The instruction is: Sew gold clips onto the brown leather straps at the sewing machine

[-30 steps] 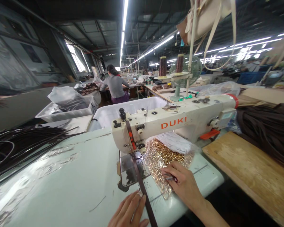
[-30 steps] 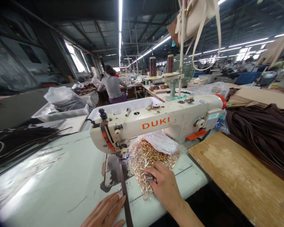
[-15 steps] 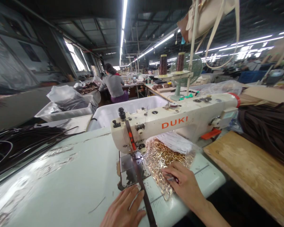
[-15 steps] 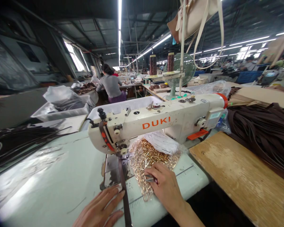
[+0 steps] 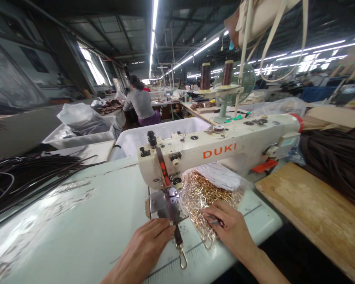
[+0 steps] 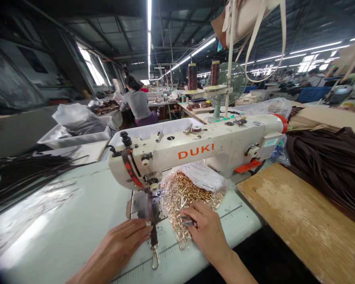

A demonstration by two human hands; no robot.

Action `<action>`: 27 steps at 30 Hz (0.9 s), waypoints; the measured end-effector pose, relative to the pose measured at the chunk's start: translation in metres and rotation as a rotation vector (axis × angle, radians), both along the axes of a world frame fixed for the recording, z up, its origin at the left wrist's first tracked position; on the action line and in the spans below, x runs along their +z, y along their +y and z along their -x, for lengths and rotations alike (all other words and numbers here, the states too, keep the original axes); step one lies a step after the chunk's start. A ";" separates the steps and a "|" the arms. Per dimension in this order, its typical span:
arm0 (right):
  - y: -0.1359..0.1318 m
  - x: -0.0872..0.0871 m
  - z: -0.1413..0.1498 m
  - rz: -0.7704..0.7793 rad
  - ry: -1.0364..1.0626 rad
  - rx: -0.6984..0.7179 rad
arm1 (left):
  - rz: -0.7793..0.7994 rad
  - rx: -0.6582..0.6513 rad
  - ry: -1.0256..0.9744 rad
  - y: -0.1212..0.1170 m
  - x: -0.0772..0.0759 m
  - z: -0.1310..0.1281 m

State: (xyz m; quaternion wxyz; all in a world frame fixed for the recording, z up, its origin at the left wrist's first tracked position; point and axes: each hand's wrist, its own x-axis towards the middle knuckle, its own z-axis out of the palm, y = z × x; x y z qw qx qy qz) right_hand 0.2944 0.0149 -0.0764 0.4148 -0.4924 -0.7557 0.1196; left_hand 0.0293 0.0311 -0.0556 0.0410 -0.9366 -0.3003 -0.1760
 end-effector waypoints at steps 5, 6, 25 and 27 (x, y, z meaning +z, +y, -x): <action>0.001 -0.003 0.000 -0.009 0.000 0.008 | 0.065 0.014 0.047 0.014 0.009 0.004; 0.002 -0.003 0.000 -0.007 -0.002 0.007 | 0.072 0.013 0.038 0.017 0.010 0.004; 0.003 -0.004 0.000 0.002 -0.042 0.003 | 0.080 0.005 -0.036 0.081 0.008 0.025; 0.003 -0.004 0.000 0.006 -0.039 0.007 | 0.080 0.020 -0.033 0.085 0.008 0.026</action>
